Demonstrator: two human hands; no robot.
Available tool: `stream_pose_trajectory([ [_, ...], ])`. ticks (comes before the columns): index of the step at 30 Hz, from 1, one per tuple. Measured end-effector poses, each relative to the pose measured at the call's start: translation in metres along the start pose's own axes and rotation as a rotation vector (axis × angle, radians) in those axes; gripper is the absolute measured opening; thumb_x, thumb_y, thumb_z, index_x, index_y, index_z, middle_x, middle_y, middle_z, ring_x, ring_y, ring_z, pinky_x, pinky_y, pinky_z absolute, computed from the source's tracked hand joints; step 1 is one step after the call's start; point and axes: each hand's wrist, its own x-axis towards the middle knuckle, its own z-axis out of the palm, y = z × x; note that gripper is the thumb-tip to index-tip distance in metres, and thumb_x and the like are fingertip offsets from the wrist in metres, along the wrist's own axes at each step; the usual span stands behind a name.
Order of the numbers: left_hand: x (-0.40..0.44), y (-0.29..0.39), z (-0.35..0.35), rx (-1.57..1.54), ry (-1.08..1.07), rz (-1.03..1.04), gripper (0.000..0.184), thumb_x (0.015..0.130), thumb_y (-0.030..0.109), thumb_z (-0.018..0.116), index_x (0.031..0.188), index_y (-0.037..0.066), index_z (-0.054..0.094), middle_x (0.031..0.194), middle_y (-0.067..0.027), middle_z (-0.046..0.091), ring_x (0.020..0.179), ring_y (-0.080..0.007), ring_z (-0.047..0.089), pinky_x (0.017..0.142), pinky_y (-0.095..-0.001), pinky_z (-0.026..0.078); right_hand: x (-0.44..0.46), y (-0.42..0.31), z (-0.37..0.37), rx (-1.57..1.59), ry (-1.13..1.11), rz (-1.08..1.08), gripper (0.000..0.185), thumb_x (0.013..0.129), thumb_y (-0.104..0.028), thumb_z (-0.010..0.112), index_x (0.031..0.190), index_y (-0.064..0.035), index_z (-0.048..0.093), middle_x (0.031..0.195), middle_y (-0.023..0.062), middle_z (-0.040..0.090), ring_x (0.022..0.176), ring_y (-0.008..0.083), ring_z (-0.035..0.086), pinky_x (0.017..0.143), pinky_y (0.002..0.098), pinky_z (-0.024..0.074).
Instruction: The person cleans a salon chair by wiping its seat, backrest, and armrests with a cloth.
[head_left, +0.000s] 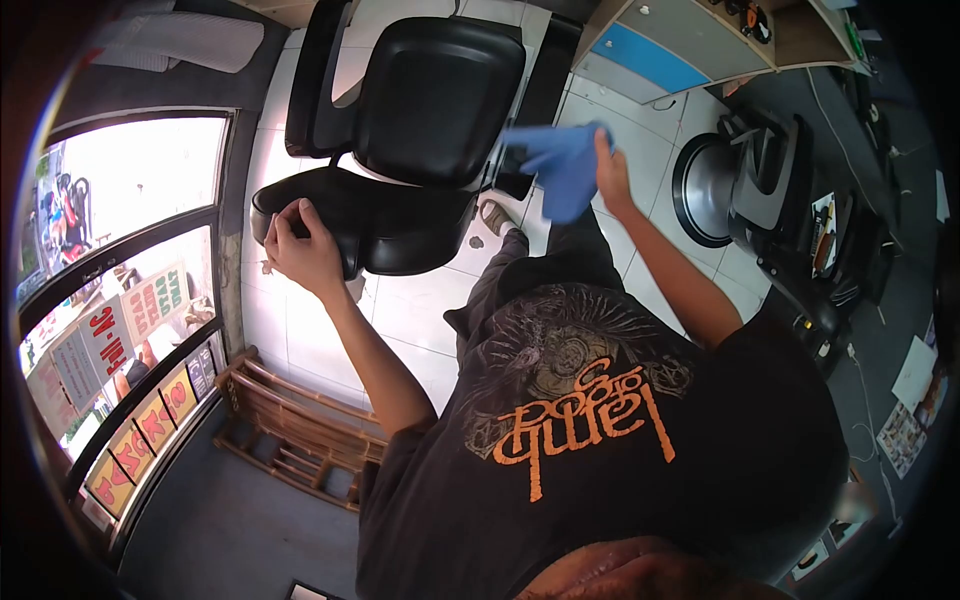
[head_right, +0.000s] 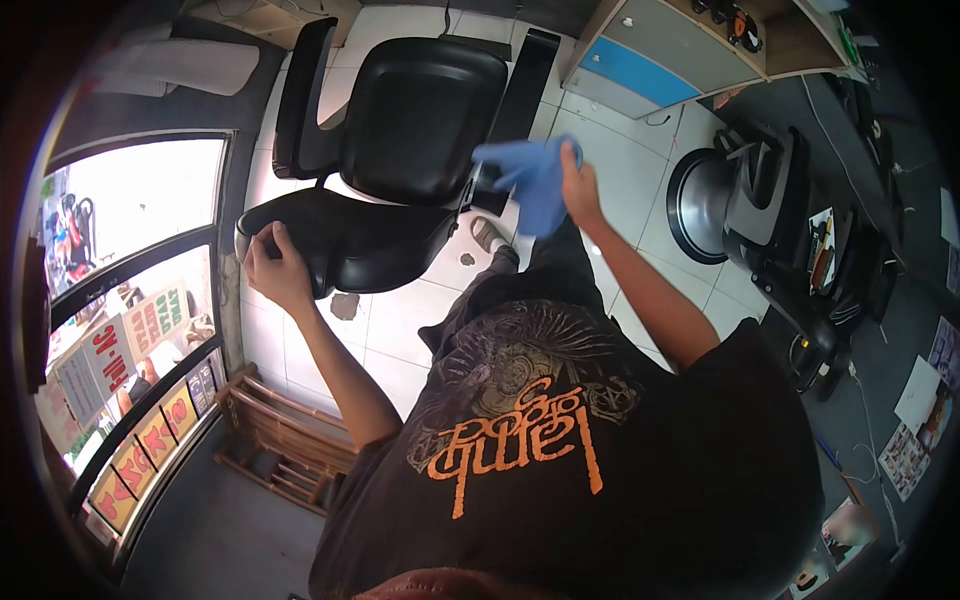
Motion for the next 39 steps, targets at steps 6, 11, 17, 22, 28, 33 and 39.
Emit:
stream_pose_trajectory([
  [6, -0.001, 0.0, 0.0, 0.03, 0.016, 0.022, 0.033, 0.099, 0.042, 0.065, 0.102, 0.011, 0.078, 0.101, -0.0038, 0.076, 0.127, -0.0289, 0.058, 0.111, -0.0511, 0.037, 0.06, -0.042, 0.031, -0.481, 0.063, -0.669, 0.043, 0.108, -0.04, 0.051, 0.12, -0.0032, 0.071, 0.116, 0.0195, 0.072, 0.107, 0.0368, 0.067, 0.096, 0.0418, 0.0509],
  [11, -0.001, 0.004, 0.0, 0.044, 0.006, 0.017, 0.034, 0.099, 0.042, 0.065, 0.102, 0.01, 0.078, 0.101, -0.006, 0.075, 0.128, -0.03, 0.057, 0.11, -0.0507, 0.039, 0.063, 0.063, 0.062, -1.063, -0.132, -0.925, 0.044, 0.105, -0.039, 0.054, 0.136, -0.0093, 0.066, 0.153, 0.0131, 0.053, 0.143, 0.0397, 0.045, 0.118, 0.0498, 0.038],
  [17, -0.004, 0.001, 0.002, 0.058, 0.033, 0.033, 0.034, 0.1, 0.041, 0.064, 0.103, 0.01, 0.078, 0.103, -0.0082, 0.075, 0.127, -0.0314, 0.059, 0.108, -0.0502, 0.042, -0.017, 0.082, 0.062, -1.002, -0.386, -0.829, 0.042, 0.105, -0.036, 0.054, 0.135, -0.0111, 0.068, 0.156, 0.0099, 0.051, 0.149, 0.0362, 0.038, 0.12, 0.0477, 0.0357],
  [22, -0.004, 0.0, 0.002, 0.059, 0.018, 0.026, 0.033, 0.099, 0.043, 0.065, 0.104, 0.013, 0.078, 0.114, -0.0113, 0.073, 0.127, -0.0319, 0.059, 0.11, -0.0493, 0.041, -0.059, 0.074, 0.051, -0.86, -0.684, -0.306, 0.049, 0.107, -0.045, 0.05, 0.117, -0.0025, 0.072, 0.121, 0.0227, 0.069, 0.119, 0.0429, 0.061, 0.1, 0.0497, 0.0492],
  [28, -0.004, 0.005, -0.001, 0.075, 0.018, 0.033, 0.032, 0.1, 0.041, 0.065, 0.103, 0.011, 0.077, 0.111, -0.0106, 0.073, 0.127, -0.0323, 0.059, 0.11, -0.0502, 0.041, -0.087, 0.093, 0.041, -0.714, -0.682, -0.067, 0.068, 0.105, -0.056, 0.046, 0.088, 0.005, 0.071, 0.081, 0.0313, 0.069, 0.085, 0.0497, 0.069, 0.079, 0.0538, 0.0535],
  [33, -0.004, 0.007, -0.001, 0.061, 0.033, 0.047, 0.031, 0.101, 0.038, 0.064, 0.102, 0.01, 0.076, 0.107, -0.0087, 0.074, 0.128, -0.0317, 0.058, 0.111, -0.0505, 0.04, -0.07, 0.066, 0.034, -0.683, -0.565, -0.131, 0.062, 0.106, -0.051, 0.051, 0.087, 0.0047, 0.069, 0.075, 0.0305, 0.066, 0.077, 0.0482, 0.068, 0.071, 0.0511, 0.0523],
  [39, -0.003, 0.009, -0.002, 0.046, 0.02, 0.027, 0.03, 0.101, 0.036, 0.064, 0.102, 0.009, 0.076, 0.107, -0.008, 0.074, 0.128, -0.0314, 0.058, 0.114, -0.0504, 0.039, -0.038, -0.019, 0.04, -0.666, -0.538, -0.211, 0.055, 0.103, -0.049, 0.057, 0.101, 0.0037, 0.071, 0.085, 0.0282, 0.07, 0.082, 0.0442, 0.07, 0.075, 0.0474, 0.0539],
])
